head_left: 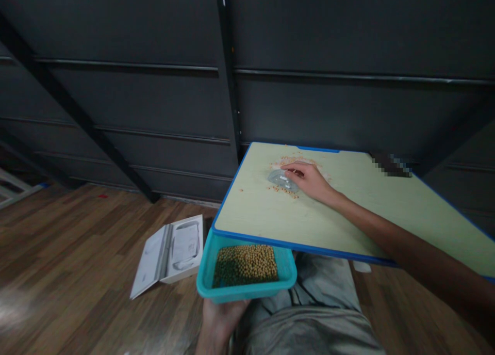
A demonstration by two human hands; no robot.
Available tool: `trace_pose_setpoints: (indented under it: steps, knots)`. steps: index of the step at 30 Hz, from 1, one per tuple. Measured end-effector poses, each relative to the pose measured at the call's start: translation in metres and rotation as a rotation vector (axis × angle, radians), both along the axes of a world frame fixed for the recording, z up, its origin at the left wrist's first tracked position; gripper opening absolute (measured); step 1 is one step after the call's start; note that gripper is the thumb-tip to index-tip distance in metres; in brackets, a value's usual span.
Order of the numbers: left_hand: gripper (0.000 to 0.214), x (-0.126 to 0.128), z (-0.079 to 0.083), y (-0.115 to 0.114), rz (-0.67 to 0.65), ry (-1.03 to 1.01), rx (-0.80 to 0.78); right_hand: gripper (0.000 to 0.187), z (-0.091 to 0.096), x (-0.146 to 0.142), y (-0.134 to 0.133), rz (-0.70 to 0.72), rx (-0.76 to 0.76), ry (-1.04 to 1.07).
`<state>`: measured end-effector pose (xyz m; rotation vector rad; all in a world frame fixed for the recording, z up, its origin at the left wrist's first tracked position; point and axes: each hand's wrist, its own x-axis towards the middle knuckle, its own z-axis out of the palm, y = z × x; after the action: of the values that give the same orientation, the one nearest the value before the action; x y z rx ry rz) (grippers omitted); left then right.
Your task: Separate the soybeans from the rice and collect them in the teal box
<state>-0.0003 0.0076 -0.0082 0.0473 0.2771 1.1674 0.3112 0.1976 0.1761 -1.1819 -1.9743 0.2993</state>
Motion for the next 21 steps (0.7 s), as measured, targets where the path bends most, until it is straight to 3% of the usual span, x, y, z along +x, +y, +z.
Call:
trace_pose_setpoints:
  steps: [13, 21]
  knots:
    - [0.036, 0.001, -0.003, 0.001, -0.004, -0.057, 0.016, 0.021, 0.001, -0.012, -0.003, 0.036, -0.035, 0.004]
    - [0.039, 0.006, 0.008, -0.001, 0.046, 0.021, -0.01, 0.022, 0.002, -0.021, -0.006, 0.084, -0.037, -0.003]
